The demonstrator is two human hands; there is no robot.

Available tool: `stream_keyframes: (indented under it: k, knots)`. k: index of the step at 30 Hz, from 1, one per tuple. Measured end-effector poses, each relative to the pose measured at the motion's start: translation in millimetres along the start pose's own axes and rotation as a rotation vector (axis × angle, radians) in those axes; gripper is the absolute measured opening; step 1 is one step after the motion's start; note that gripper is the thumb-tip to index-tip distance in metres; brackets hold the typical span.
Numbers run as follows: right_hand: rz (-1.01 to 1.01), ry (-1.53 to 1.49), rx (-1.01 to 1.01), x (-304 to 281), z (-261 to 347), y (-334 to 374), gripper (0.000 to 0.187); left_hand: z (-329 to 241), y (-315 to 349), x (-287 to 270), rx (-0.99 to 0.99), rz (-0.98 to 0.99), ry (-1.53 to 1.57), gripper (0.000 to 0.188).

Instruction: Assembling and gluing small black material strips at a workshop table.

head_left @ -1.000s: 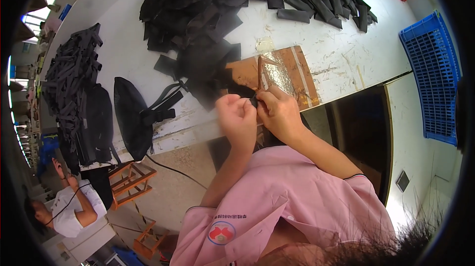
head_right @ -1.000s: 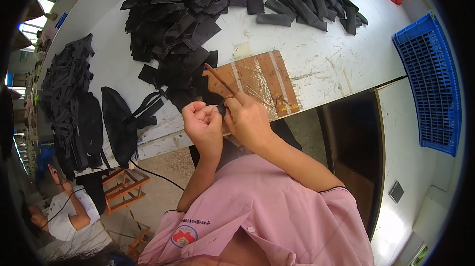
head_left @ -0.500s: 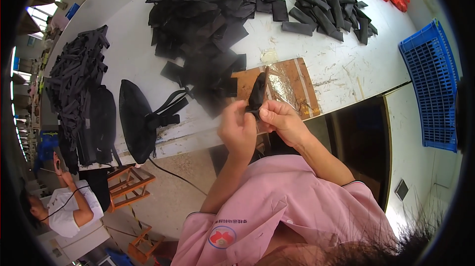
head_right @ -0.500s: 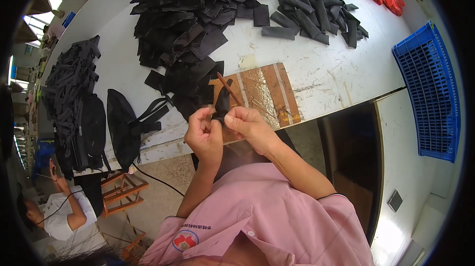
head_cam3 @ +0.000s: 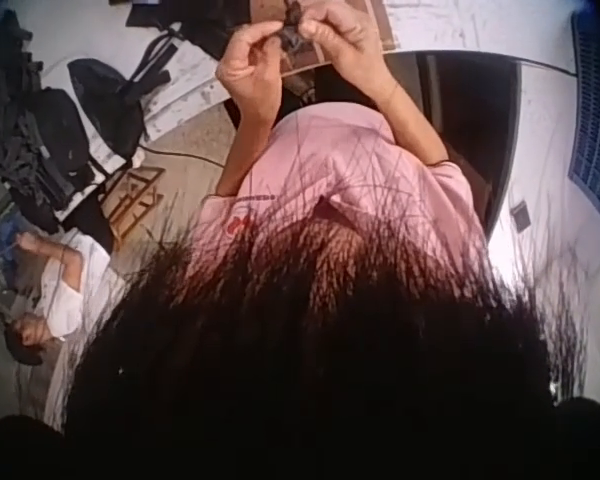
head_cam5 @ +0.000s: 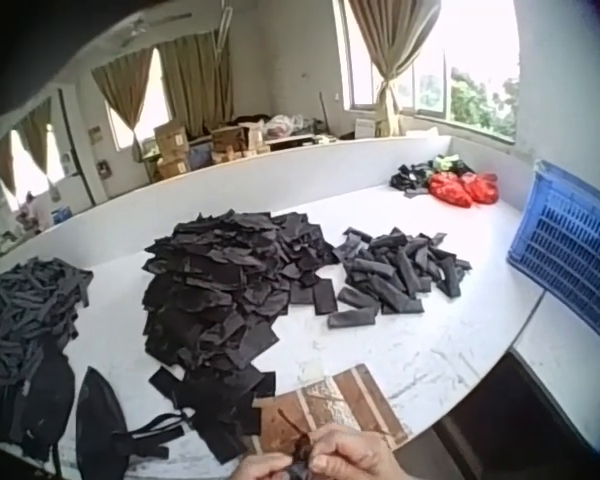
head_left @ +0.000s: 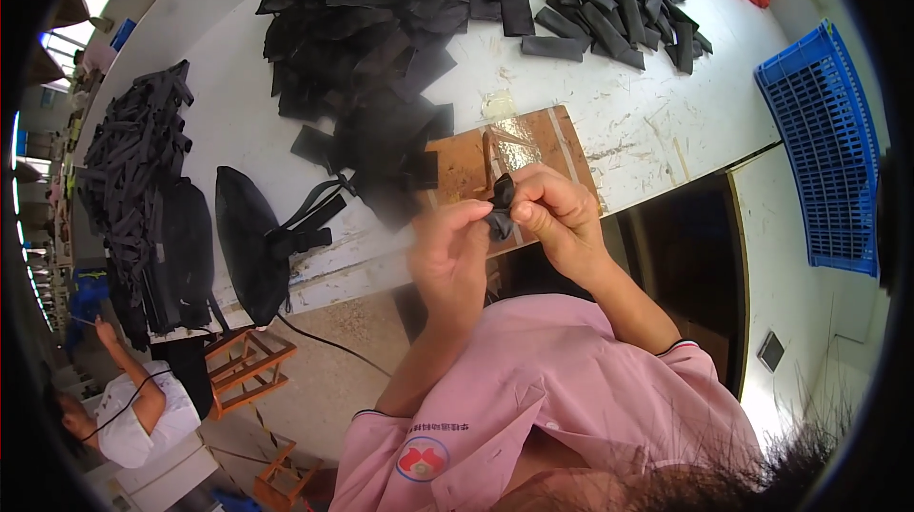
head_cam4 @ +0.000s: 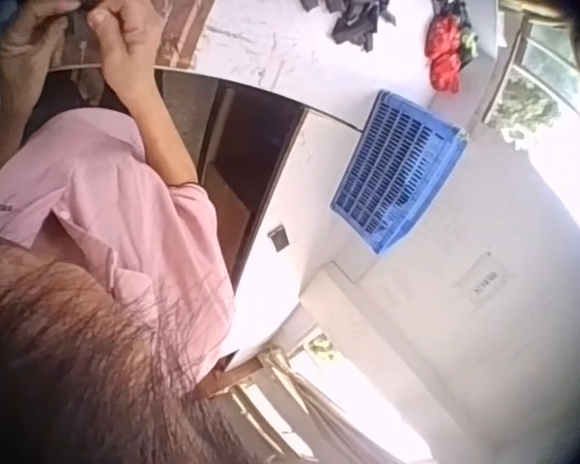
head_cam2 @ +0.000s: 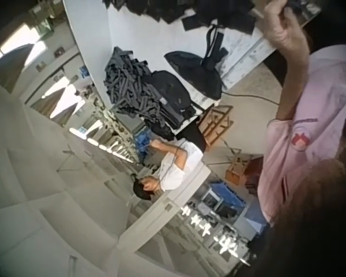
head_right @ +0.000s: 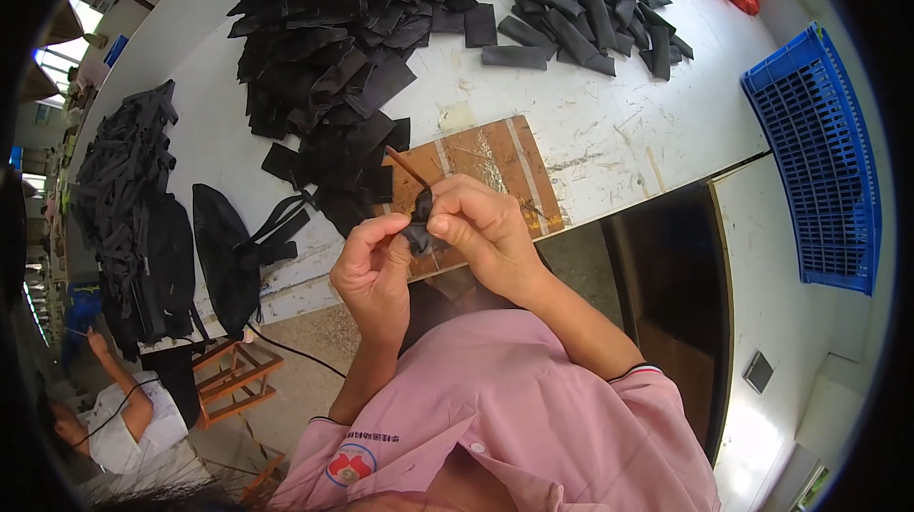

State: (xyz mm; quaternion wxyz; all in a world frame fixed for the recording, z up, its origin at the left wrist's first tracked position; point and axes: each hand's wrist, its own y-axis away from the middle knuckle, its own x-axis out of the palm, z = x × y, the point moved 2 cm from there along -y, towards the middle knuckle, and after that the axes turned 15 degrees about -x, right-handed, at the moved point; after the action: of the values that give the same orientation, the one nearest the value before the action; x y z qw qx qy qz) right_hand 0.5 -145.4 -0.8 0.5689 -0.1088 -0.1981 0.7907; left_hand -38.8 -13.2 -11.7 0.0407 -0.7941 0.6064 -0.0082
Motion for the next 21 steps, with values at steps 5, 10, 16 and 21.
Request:
stream_keyframes:
  k: [5, 10, 16, 21]
  knots:
    - [0.018, 0.062, 0.117, 1, 26, -19, 0.018, -27, -11, 8, -0.205, 0.021, 0.317, 0.009]
    - [0.055, -0.098, 0.066, 0, 34, -55, 0.025, -55, -43, 4, -0.411, 0.321, 0.928, 0.020]
    - [0.128, -0.188, 0.354, -2, 28, -75, 0.027, -34, -63, -3, -0.796, 0.464, 1.256, 0.028]
    - [0.035, -0.480, 0.447, -15, -37, -41, 0.029, 22, -60, 9, -0.981, 0.520, 1.252, 0.012]
